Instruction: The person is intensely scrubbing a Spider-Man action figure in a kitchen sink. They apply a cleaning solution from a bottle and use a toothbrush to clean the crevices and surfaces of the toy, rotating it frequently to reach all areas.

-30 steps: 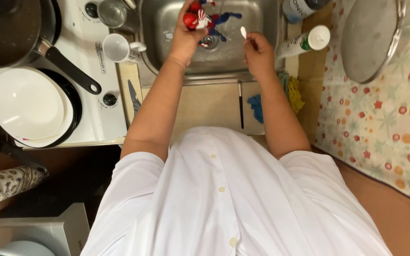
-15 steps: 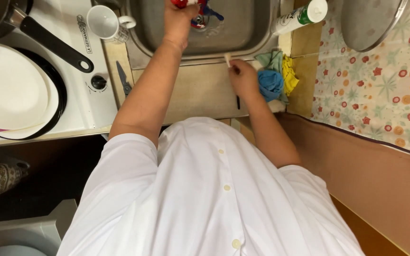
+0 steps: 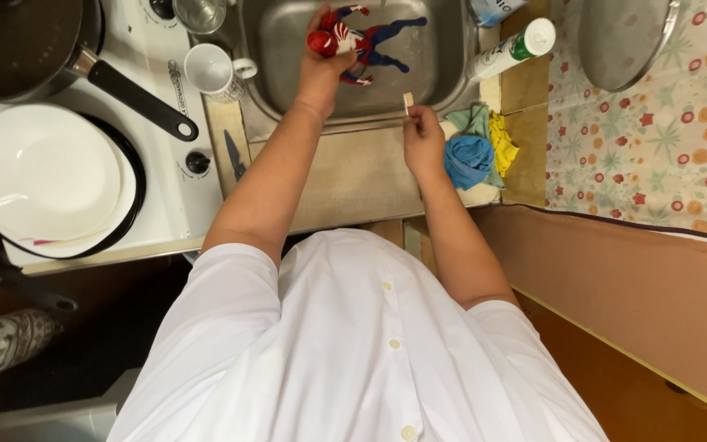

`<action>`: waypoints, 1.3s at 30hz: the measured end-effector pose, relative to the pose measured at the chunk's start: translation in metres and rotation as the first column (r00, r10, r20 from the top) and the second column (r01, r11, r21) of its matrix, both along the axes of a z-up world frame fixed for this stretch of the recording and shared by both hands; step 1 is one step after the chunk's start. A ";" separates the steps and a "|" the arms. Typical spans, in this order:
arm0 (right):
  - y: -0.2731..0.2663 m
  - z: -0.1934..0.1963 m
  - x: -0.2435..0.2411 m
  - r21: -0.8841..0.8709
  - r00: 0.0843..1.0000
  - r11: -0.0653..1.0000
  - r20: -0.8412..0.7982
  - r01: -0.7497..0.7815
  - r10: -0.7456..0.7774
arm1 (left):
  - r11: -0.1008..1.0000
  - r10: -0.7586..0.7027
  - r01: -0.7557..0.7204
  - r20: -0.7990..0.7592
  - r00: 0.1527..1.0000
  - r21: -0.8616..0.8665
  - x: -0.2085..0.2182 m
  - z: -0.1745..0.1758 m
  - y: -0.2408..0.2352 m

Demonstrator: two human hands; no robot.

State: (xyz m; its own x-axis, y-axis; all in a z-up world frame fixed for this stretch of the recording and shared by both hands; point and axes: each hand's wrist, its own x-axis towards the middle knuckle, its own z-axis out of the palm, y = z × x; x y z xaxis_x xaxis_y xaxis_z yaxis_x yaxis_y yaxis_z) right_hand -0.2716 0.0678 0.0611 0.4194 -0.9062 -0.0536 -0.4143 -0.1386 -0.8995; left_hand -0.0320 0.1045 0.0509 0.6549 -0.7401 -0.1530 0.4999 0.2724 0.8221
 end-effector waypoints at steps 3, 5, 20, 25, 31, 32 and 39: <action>-0.008 0.012 0.006 -0.015 1.000 1.000 0.025 0.002 -0.002 | 0.999 -0.040 0.040 -0.017 0.999 0.001 -0.001 0.008 -0.001; -0.007 0.016 0.007 -0.041 0.999 0.999 0.039 -0.012 0.014 | 0.999 -0.050 0.050 -0.046 0.998 0.003 -0.002 0.005 -0.005; -0.056 0.047 0.069 -0.120 0.999 0.992 -0.018 -0.044 0.042 | 0.978 -0.108 0.128 0.124 0.986 -0.167 0.000 -0.033 -0.066; -0.092 0.061 0.102 -0.194 0.981 0.964 -0.103 -0.183 0.166 | 0.964 -0.110 0.130 0.099 0.989 -0.230 -0.003 -0.030 -0.079; -0.111 0.062 0.122 -0.396 0.879 0.802 -0.359 -0.447 0.313 | 0.939 -0.128 0.148 0.083 0.988 -0.310 0.007 -0.037 -0.086; -0.116 0.061 0.124 -0.328 0.907 0.867 -0.322 -0.375 0.270 | 0.938 -0.157 0.179 0.099 0.983 -0.298 0.010 -0.037 -0.084; -0.123 0.052 0.124 -0.206 0.895 0.874 -0.178 -0.441 0.409 | 0.908 -0.227 0.260 0.135 0.965 -0.328 0.026 -0.038 -0.084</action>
State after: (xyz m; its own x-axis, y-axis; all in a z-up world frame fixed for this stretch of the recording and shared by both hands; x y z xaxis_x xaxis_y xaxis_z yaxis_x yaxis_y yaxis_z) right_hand -0.1475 -0.0548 0.1131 0.7708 -0.6342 0.0602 -0.3739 -0.5269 -0.7633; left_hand -0.0063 0.0201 0.0126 0.4470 -0.8744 0.1886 0.5130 0.4233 0.7467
